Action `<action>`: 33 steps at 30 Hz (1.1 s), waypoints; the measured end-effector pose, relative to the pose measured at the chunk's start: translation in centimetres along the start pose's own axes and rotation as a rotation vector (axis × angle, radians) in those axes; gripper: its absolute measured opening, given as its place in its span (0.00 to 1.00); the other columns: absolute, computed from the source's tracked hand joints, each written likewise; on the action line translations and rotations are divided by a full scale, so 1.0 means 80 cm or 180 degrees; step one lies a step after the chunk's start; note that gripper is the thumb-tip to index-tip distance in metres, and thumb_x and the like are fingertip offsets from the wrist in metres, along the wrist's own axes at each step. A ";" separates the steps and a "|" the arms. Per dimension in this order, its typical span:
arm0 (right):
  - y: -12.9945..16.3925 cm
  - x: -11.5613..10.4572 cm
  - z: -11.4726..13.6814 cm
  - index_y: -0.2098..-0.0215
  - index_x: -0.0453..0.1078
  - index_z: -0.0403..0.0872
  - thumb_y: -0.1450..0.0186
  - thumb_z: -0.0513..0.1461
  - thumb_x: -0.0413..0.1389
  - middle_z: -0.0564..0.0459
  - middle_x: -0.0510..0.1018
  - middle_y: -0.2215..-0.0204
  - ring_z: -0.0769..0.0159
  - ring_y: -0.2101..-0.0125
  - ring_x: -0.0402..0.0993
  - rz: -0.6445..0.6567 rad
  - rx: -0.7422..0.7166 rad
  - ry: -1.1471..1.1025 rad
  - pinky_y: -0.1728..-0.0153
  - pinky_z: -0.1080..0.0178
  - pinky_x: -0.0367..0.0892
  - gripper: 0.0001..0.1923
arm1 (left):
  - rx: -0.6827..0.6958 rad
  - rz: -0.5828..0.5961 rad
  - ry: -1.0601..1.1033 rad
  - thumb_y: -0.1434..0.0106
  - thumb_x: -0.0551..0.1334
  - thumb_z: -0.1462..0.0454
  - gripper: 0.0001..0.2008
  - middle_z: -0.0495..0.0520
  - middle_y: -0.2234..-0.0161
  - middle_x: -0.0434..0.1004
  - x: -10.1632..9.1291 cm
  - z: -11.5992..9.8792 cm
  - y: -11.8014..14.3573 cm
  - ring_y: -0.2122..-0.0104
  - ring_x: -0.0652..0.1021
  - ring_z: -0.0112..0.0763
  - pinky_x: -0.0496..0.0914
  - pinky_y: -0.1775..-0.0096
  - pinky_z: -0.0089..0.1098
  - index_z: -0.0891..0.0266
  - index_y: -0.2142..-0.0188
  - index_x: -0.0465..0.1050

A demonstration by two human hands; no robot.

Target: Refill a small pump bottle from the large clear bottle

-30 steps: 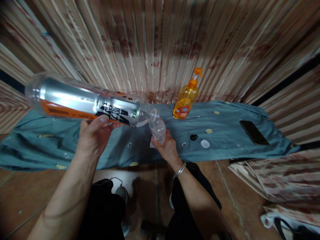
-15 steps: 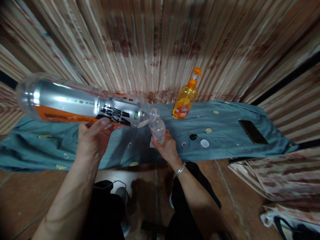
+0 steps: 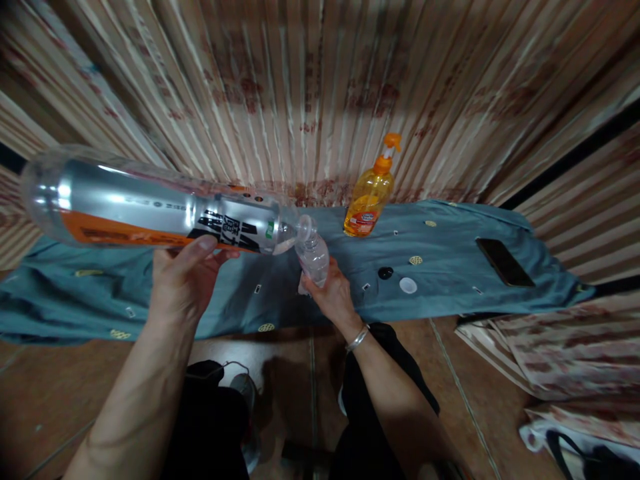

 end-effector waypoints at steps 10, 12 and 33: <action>-0.001 -0.001 0.005 0.48 0.69 0.44 0.41 0.50 0.62 0.40 0.84 0.60 0.48 0.60 0.84 0.0039 0.0066 0.0018 0.60 0.53 0.77 0.28 | 0.0002 0.0024 -0.0007 0.61 0.76 0.62 0.15 0.43 0.78 0.74 0.002 0.000 0.000 0.77 0.75 0.26 0.77 0.73 0.29 0.58 0.73 0.75; -0.001 -0.001 0.006 0.49 0.69 0.44 0.41 0.51 0.62 0.40 0.84 0.59 0.49 0.60 0.84 0.0057 0.0041 -0.0042 0.60 0.54 0.77 0.27 | 0.0006 0.0018 -0.0002 0.61 0.76 0.62 0.15 0.44 0.78 0.74 0.003 0.000 0.001 0.77 0.75 0.26 0.77 0.73 0.29 0.58 0.73 0.75; -0.002 -0.001 0.007 0.49 0.69 0.46 0.41 0.51 0.61 0.42 0.84 0.58 0.49 0.59 0.83 0.0050 0.0083 -0.0113 0.58 0.53 0.76 0.27 | 0.0107 0.0038 -0.0063 0.59 0.76 0.60 0.16 0.45 0.77 0.74 0.001 0.000 0.002 0.77 0.76 0.26 0.78 0.73 0.30 0.59 0.72 0.74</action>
Point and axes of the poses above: each hand's wrist, its own y-axis away from the middle knuckle, its own x-axis out of the palm, z = x × y, the point moved 6 cm from there along -y, towards the middle knuckle
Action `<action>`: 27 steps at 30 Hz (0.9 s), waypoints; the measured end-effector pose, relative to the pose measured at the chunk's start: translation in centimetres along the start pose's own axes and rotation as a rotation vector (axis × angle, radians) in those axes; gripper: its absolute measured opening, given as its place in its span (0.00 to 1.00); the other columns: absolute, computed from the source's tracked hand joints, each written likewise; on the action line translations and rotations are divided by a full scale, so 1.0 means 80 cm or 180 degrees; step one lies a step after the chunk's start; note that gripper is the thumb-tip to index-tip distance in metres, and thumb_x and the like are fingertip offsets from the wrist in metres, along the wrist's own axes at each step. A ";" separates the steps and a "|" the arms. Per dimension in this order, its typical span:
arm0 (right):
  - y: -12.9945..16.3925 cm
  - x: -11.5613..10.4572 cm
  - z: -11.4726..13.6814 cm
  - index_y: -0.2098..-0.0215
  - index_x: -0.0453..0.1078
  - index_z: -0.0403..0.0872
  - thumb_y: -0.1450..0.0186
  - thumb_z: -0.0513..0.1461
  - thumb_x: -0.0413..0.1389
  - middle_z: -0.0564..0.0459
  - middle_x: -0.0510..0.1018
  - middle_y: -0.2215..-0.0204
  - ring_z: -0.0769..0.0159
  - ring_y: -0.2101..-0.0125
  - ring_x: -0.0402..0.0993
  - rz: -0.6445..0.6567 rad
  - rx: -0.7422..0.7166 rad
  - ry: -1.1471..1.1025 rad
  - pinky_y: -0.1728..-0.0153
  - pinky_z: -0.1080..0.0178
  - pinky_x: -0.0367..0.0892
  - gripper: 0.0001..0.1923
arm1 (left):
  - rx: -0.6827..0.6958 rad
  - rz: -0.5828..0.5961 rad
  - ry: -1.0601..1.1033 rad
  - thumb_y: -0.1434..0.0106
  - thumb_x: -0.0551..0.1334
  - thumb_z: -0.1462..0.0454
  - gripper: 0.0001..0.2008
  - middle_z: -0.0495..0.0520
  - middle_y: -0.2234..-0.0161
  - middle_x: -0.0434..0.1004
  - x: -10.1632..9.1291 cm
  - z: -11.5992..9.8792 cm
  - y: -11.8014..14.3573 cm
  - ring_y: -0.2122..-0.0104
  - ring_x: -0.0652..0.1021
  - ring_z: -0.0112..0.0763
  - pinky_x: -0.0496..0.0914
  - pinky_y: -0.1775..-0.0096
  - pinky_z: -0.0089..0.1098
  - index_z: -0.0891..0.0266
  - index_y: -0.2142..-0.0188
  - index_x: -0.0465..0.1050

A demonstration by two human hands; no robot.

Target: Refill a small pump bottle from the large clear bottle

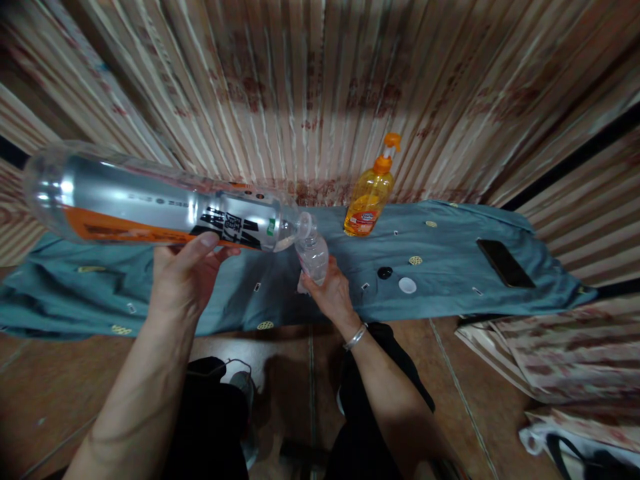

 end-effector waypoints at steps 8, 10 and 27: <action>0.001 0.000 -0.001 0.47 0.69 0.45 0.41 0.51 0.62 0.42 0.85 0.60 0.50 0.61 0.84 -0.0020 -0.0086 0.0030 0.61 0.54 0.76 0.28 | -0.0006 -0.0064 0.0020 0.60 0.76 0.60 0.16 0.46 0.76 0.75 -0.001 -0.001 0.001 0.76 0.76 0.27 0.78 0.73 0.30 0.59 0.73 0.75; 0.001 0.000 0.000 0.47 0.68 0.45 0.40 0.50 0.61 0.43 0.85 0.59 0.50 0.60 0.83 -0.0012 -0.0103 0.0028 0.61 0.55 0.76 0.28 | -0.0022 -0.0009 -0.0015 0.59 0.77 0.59 0.16 0.46 0.76 0.75 0.000 -0.001 0.001 0.76 0.76 0.27 0.78 0.72 0.31 0.59 0.72 0.76; 0.000 0.000 -0.001 0.49 0.69 0.45 0.42 0.51 0.62 0.41 0.84 0.59 0.49 0.59 0.83 -0.0004 -0.0067 0.0041 0.59 0.53 0.76 0.27 | -0.0028 0.0071 -0.0021 0.58 0.77 0.60 0.15 0.46 0.76 0.75 -0.001 -0.002 0.000 0.74 0.77 0.29 0.79 0.71 0.31 0.59 0.73 0.75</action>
Point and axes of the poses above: each hand's wrist, its own y-axis away from the middle knuckle, its own x-axis out of the palm, z = x × y, the point moved 6 cm from there along -y, towards the middle knuckle
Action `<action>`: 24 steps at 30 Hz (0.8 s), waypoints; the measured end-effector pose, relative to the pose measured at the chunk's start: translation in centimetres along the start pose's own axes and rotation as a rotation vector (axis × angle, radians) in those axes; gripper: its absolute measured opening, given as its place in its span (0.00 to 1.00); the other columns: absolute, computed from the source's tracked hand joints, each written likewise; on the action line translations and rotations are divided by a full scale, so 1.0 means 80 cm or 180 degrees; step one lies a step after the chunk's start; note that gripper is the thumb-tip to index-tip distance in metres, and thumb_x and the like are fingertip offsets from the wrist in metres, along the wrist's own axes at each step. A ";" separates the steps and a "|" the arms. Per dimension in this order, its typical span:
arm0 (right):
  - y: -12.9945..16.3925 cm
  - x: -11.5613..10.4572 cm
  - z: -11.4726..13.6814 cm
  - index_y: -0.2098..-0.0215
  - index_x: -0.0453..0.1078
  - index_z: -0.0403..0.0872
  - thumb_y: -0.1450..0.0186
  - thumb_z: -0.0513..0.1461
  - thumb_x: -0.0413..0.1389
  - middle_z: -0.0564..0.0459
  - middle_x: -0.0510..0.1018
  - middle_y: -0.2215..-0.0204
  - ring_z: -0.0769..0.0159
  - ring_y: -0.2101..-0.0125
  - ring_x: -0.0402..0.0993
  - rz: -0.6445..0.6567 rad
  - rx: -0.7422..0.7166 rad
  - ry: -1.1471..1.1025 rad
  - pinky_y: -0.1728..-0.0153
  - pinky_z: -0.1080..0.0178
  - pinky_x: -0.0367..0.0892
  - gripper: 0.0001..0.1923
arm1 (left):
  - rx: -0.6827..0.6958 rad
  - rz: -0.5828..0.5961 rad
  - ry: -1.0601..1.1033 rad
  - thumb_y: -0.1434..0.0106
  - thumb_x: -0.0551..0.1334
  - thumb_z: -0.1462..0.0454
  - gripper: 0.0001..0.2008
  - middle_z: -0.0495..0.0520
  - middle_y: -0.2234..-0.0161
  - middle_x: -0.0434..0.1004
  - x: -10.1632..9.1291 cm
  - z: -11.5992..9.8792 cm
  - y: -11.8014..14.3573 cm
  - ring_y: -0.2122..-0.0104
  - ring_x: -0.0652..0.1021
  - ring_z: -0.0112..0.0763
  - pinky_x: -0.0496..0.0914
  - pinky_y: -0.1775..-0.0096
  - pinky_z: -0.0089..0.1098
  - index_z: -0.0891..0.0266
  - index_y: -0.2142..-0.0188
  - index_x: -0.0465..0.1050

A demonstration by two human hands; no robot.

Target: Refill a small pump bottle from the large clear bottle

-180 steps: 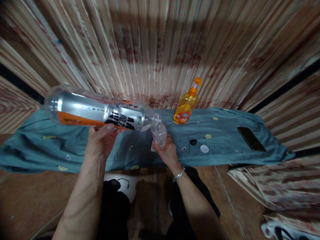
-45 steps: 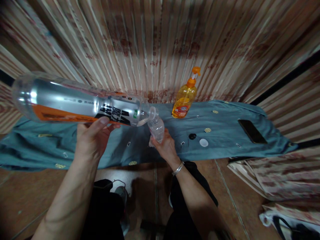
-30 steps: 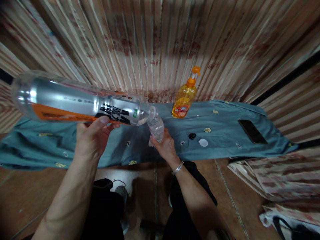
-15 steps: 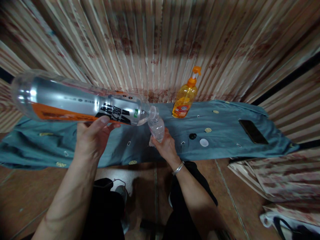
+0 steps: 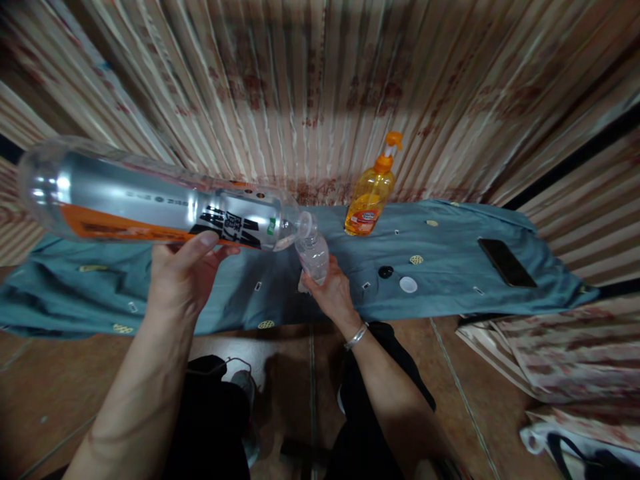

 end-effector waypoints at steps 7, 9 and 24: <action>0.001 0.001 -0.001 0.48 0.69 0.45 0.41 0.51 0.62 0.42 0.84 0.58 0.49 0.59 0.83 -0.0016 -0.0053 0.0017 0.59 0.54 0.76 0.27 | 0.0018 -0.0048 -0.0004 0.60 0.77 0.61 0.17 0.44 0.76 0.75 0.001 -0.001 -0.001 0.75 0.77 0.26 0.77 0.73 0.27 0.59 0.72 0.74; 0.001 0.001 -0.002 0.48 0.69 0.45 0.41 0.50 0.62 0.42 0.84 0.59 0.49 0.60 0.83 -0.0044 -0.0057 0.0030 0.60 0.54 0.76 0.27 | 0.0014 -0.0062 -0.0017 0.60 0.77 0.62 0.17 0.44 0.77 0.75 0.001 -0.002 0.000 0.76 0.77 0.26 0.77 0.73 0.26 0.59 0.73 0.74; 0.000 0.001 -0.002 0.48 0.68 0.44 0.41 0.50 0.62 0.41 0.84 0.59 0.49 0.60 0.84 -0.0038 -0.0052 0.0000 0.60 0.53 0.77 0.28 | 0.0014 -0.0018 -0.0036 0.59 0.76 0.62 0.14 0.44 0.77 0.76 0.000 -0.001 -0.001 0.76 0.78 0.26 0.78 0.73 0.26 0.59 0.74 0.76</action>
Point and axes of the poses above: each hand's wrist, its own y-axis away from the middle knuckle, its own x-axis out of the palm, z = x × y, the point moved 6 cm from there along -y, towards the middle knuckle
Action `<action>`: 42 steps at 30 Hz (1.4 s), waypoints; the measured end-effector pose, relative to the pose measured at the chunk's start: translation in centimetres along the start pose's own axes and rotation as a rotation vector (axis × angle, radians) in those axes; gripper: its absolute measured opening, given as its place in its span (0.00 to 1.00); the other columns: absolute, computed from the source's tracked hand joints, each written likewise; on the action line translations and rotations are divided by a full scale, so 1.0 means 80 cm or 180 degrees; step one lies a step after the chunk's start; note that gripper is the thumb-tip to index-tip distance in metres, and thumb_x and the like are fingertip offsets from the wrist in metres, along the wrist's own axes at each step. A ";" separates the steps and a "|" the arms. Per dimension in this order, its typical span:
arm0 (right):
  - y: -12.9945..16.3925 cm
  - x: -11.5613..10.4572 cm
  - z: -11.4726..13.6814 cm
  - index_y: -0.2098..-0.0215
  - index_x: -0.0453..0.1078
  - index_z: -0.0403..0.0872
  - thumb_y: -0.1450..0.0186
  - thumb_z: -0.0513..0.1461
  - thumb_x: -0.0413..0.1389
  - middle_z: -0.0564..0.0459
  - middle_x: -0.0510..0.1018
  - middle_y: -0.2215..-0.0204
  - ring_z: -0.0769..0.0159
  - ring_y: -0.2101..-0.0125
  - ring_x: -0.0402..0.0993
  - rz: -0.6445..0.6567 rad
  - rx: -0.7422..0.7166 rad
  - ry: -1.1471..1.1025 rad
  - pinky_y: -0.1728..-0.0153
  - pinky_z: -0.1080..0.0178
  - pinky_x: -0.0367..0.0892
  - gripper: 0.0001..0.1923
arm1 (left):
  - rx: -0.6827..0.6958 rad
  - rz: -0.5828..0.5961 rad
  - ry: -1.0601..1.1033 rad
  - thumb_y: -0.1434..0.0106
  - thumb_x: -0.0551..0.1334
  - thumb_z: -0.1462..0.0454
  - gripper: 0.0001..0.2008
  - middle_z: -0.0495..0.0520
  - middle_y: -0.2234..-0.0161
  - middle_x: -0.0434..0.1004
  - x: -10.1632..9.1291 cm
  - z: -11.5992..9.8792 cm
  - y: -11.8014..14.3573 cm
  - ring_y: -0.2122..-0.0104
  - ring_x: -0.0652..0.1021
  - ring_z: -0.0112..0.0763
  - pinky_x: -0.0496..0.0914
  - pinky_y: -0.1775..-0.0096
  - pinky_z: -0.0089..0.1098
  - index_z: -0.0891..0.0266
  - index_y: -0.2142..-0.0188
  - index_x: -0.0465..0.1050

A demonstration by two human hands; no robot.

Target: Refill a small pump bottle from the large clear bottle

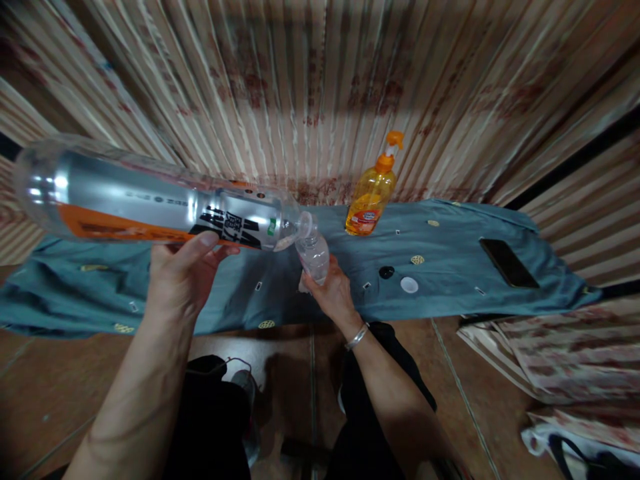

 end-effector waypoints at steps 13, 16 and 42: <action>0.000 0.001 -0.002 0.48 0.68 0.45 0.41 0.51 0.62 0.42 0.85 0.60 0.49 0.61 0.84 -0.0059 -0.0085 0.0040 0.61 0.54 0.77 0.28 | 0.0030 0.0002 0.0031 0.59 0.76 0.63 0.14 0.44 0.77 0.77 -0.001 0.000 0.000 0.76 0.77 0.26 0.78 0.72 0.28 0.59 0.73 0.76; 0.000 0.001 -0.003 0.48 0.69 0.45 0.40 0.51 0.61 0.42 0.84 0.59 0.50 0.60 0.84 -0.0057 -0.0127 0.0041 0.61 0.54 0.77 0.27 | 0.0040 0.0016 0.0014 0.59 0.77 0.63 0.14 0.44 0.77 0.76 -0.001 0.000 0.000 0.76 0.77 0.26 0.78 0.73 0.27 0.59 0.74 0.76; 0.001 0.003 -0.001 0.47 0.68 0.45 0.40 0.50 0.62 0.41 0.84 0.57 0.49 0.58 0.83 -0.0017 -0.0174 0.0097 0.58 0.53 0.77 0.27 | -0.0050 -0.0091 0.0066 0.62 0.76 0.65 0.16 0.43 0.76 0.77 -0.002 -0.003 0.001 0.76 0.77 0.26 0.78 0.72 0.29 0.58 0.75 0.73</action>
Point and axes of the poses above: each hand's wrist, its own y-axis away from the middle knuckle, its own x-axis out of the palm, z = x × y, the point moved 6 cm from there along -y, towards the middle knuckle
